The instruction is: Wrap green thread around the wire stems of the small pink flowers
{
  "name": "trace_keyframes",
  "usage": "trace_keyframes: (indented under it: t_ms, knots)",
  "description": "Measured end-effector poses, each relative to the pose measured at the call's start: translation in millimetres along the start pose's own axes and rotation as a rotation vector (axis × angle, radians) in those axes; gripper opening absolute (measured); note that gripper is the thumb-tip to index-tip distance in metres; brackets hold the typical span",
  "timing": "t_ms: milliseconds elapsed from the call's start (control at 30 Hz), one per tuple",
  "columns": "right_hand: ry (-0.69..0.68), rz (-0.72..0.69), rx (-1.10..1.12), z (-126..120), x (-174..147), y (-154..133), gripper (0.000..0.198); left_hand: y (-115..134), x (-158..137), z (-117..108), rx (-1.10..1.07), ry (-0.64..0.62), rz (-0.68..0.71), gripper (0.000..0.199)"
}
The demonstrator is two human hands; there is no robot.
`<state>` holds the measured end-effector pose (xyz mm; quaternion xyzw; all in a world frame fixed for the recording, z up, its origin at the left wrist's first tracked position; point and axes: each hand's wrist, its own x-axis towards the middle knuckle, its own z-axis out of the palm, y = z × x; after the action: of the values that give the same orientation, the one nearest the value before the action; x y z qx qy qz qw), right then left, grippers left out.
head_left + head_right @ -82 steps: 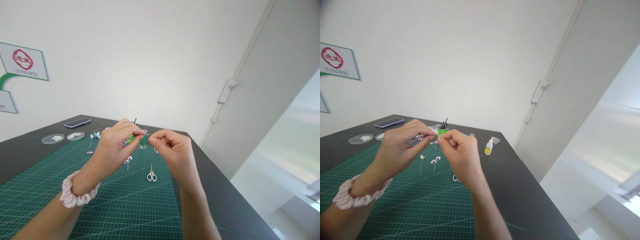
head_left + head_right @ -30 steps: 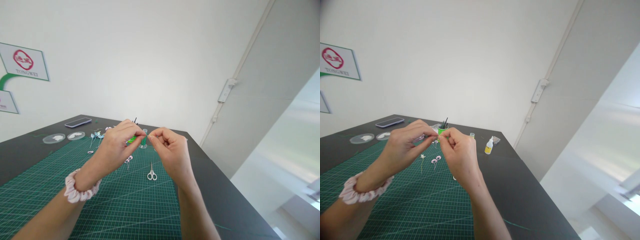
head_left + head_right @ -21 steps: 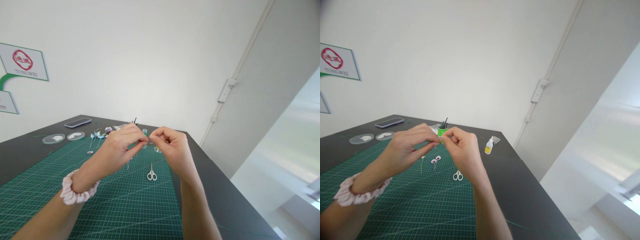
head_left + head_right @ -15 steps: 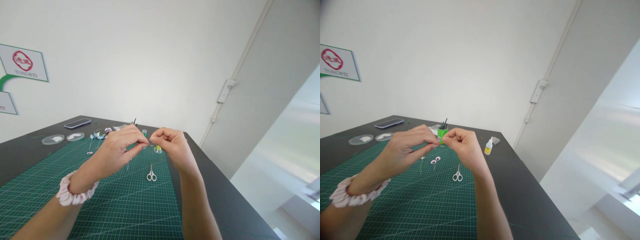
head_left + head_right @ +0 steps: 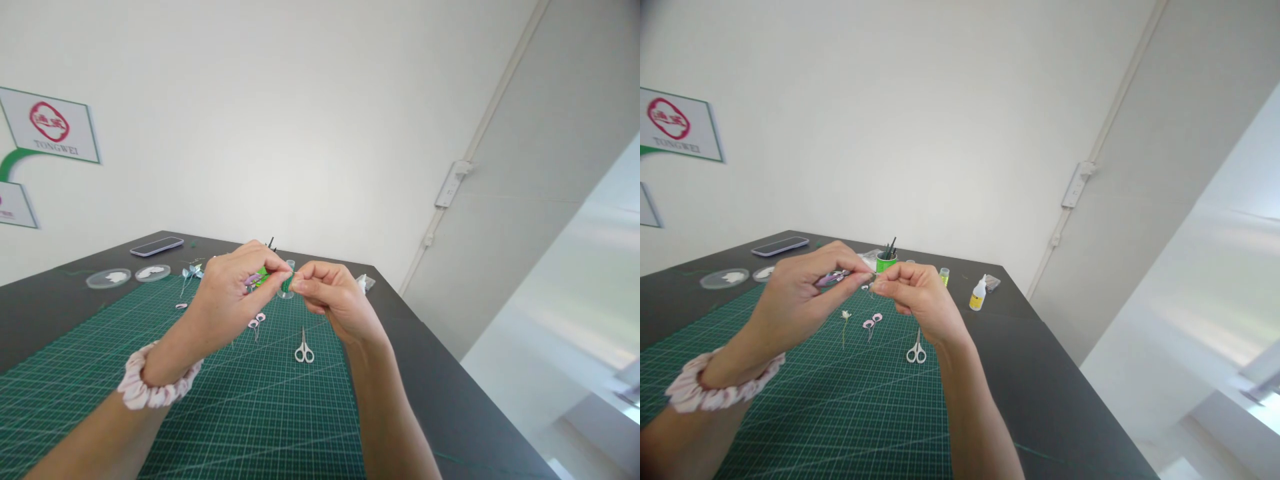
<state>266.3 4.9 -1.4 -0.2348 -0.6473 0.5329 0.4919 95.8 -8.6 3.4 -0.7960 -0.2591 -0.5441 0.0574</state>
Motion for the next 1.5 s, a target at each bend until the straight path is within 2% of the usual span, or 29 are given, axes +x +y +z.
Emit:
trace_keyframes:
  t_ms: [367, 533, 733, 933, 1133, 1500]
  knots:
    - [0.172, -0.114, -0.135, 16.6, -4.9, -2.3, 0.023, -3.6, -3.5, 3.2, 0.067, 0.063, -0.035, 0.014]
    - [0.266, -0.155, -0.330, 26.5, -8.1, 1.9, 0.020, -5.0, -5.5, 5.2, 0.097, 0.082, -0.032, 0.014]
    - [0.372, -0.368, -0.648, 29.2, -18.1, 1.8, 0.017, -8.0, -6.0, 5.8, 0.091, 0.052, 0.074, 0.014]
    - [0.396, -0.409, -0.782, 18.6, -20.2, -4.5, 0.017, -6.9, -4.4, 4.1, 0.094, -0.040, 0.135, 0.015]
    - [0.319, -0.323, -0.707, 8.5, -17.1, -6.7, 0.015, -7.8, -4.4, 4.3, 0.069, -0.121, 0.191, 0.014]
    - [0.075, -0.088, -0.283, -12.3, -10.2, -9.2, 0.016, -2.0, 0.0, 2.0, -0.021, -0.156, 0.231, 0.017]
